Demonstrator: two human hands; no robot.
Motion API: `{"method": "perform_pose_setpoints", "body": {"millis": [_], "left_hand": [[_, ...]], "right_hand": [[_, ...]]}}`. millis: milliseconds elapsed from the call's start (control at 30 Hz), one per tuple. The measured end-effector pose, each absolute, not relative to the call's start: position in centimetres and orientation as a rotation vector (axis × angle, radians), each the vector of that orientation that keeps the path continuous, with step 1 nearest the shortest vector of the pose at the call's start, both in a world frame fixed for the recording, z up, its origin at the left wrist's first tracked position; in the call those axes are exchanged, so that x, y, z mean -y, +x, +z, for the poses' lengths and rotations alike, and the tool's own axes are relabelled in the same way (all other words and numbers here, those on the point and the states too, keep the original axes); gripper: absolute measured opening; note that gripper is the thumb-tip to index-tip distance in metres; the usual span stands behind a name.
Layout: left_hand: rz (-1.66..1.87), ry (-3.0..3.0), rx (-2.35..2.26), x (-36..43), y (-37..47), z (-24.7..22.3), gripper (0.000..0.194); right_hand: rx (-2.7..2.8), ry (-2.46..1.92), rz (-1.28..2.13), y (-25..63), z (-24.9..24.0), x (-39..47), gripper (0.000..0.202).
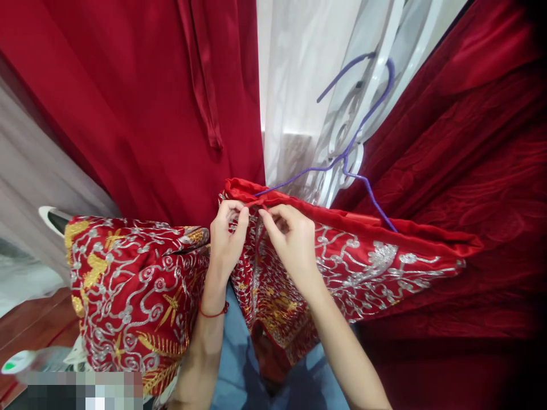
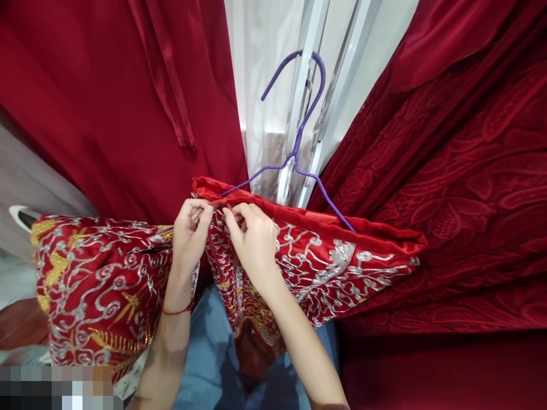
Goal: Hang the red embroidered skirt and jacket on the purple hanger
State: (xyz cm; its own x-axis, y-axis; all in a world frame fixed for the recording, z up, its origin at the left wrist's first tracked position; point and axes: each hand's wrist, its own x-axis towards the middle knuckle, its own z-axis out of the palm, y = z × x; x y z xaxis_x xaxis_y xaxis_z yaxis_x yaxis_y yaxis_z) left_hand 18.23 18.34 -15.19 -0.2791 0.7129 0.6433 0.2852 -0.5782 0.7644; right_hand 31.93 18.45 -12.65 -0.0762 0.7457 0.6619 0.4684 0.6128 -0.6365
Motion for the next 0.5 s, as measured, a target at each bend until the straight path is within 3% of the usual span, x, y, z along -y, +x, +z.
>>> {"method": "perform_pose_setpoints", "body": {"millis": [167, 300, 400, 500], "left_hand": [[1.902, 1.593, -1.057, -18.2, 19.7, -15.5, 0.015], [1.951, 1.521, -0.839, -17.4, 19.2, -16.5, 0.012], [1.899, 1.756, -1.190, -17.1, 18.1, -17.2, 0.021], [2.175, 1.628, -1.699, -17.3, 18.0, -17.2, 0.017]], "right_hand": [[1.686, -0.859, 0.550, 33.1, -12.3, -18.3, 0.023], [1.645, -0.855, 0.734, 34.4, -12.4, -18.9, 0.035], [1.709, -1.054, 0.547, 35.5, -12.0, -19.1, 0.039], [1.859, -1.163, 0.400, 36.1, -11.4, -18.9, 0.023]]}}
